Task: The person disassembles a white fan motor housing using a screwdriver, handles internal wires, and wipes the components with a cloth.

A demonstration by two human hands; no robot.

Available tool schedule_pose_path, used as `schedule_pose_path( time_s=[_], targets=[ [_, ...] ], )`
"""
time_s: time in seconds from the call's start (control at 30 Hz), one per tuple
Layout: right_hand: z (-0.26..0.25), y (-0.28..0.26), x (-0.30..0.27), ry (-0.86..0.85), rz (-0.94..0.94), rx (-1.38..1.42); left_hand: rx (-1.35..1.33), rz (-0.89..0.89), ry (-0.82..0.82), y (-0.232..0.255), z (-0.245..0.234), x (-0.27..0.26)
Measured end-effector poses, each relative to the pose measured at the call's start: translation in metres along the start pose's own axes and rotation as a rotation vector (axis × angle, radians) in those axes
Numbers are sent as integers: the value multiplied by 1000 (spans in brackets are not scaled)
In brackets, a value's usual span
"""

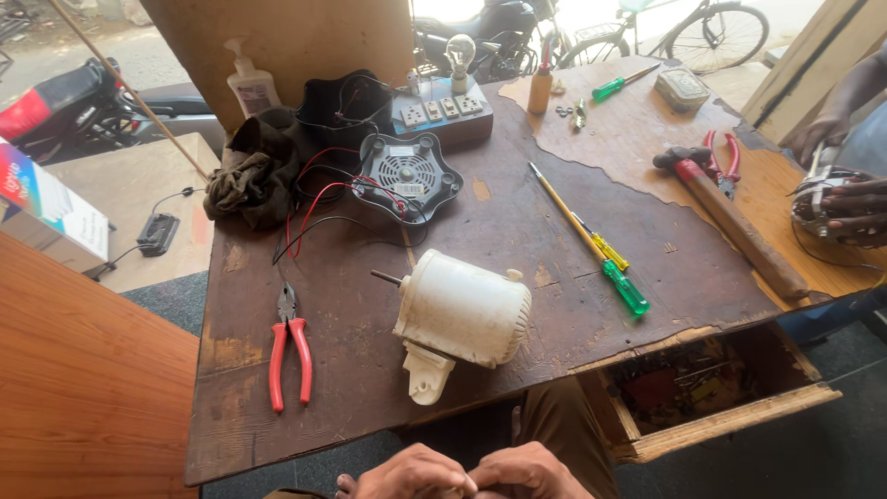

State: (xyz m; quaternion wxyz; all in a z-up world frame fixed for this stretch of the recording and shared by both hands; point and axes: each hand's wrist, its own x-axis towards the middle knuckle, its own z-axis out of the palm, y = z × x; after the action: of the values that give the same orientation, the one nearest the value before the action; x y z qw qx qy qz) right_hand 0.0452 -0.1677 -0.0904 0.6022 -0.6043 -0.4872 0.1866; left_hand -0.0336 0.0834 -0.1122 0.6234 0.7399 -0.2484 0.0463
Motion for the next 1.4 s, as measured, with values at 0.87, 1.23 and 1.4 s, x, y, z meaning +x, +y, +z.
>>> schedule_pose_path(
  time_s=[0.87, 1.23, 1.4],
  targets=[
    [23, -51, 5, 259, 172, -255, 269, 9, 169, 82, 20, 17],
    [35, -76, 22, 283, 101, -338, 137, -112, 517, 126, 33, 25],
    [30, -66, 14, 432, 334, -71, 306, -30, 569, 112, 10, 24]
  ],
)
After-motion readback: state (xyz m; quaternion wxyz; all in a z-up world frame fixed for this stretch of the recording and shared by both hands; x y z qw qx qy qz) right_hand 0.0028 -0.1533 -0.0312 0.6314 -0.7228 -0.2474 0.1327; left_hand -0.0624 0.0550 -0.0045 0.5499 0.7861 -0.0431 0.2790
